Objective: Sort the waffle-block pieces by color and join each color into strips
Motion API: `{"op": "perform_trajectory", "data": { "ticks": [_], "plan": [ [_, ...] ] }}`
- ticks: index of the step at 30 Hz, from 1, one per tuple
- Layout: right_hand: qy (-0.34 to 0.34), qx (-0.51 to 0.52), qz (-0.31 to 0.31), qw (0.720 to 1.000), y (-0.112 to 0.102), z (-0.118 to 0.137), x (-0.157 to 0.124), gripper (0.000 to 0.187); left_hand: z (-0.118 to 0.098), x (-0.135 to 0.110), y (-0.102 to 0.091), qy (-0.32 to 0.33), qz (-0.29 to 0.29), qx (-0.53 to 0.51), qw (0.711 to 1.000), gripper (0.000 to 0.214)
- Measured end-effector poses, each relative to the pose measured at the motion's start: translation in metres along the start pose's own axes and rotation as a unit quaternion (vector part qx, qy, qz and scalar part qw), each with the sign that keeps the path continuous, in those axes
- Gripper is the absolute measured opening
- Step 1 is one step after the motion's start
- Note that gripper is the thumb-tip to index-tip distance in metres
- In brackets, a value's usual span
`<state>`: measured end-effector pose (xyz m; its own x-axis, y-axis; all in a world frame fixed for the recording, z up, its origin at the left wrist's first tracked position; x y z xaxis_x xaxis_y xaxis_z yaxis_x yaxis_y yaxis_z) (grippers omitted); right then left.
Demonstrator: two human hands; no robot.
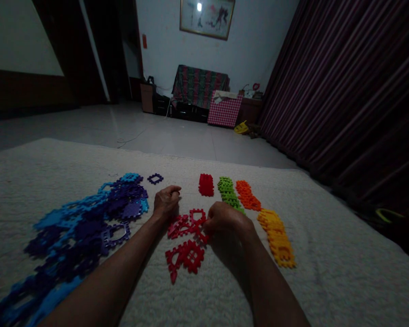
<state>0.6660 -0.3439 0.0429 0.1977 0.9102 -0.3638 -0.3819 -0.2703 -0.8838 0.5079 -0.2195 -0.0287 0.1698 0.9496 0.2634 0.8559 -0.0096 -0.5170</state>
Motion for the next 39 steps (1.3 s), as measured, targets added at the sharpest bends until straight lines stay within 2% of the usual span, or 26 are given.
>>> {"op": "perform_trajectory", "data": {
  "ticks": [2,6,9,14,20,29,33,39],
  "plan": [
    [-0.013,0.028,-0.057,0.998,-0.003,-0.001,0.006,0.019,0.000,0.000,0.000,0.000,-0.001,0.002,1.000,0.037],
    [0.000,0.050,-0.274,0.960,-0.007,-0.003,0.023,0.026,0.001,0.001,0.002,0.009,-0.002,0.001,1.000,0.037],
    [0.030,0.059,-0.336,0.939,-0.003,-0.006,0.034,0.020,0.001,0.001,0.002,0.011,-0.003,-0.002,1.000,0.037],
    [0.050,0.062,-0.355,0.931,0.000,-0.007,0.035,0.016,-0.001,0.000,0.001,0.004,0.007,-0.005,1.000,0.037],
    [0.064,0.071,-0.326,0.941,-0.001,0.000,0.028,0.019,-0.002,-0.001,-0.001,0.007,0.002,-0.007,1.000,0.036],
    [0.083,0.031,-0.289,0.953,-0.002,0.009,0.022,0.025,0.000,0.000,0.001,0.012,0.001,-0.008,1.000,0.036],
    [0.073,0.026,-0.274,0.959,0.001,0.011,0.021,0.028,0.001,0.000,0.001,0.011,0.002,-0.014,1.000,0.036],
    [0.054,0.022,-0.287,0.956,0.010,0.010,0.023,0.028,0.001,0.001,0.002,0.004,0.001,-0.012,1.000,0.035]
  ]
}}
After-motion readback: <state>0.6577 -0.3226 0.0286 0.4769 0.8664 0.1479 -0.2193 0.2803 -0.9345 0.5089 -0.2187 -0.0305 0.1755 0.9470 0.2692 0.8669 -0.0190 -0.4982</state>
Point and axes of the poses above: each hand's wrist, its own x-axis towards the middle knuckle, its own y-axis out of the palm, z = x × y, the point moved 2 cm from there along x, towards the middle knuckle, and after that the axes turned 3 degrees about -z, right-handed, at the moved point
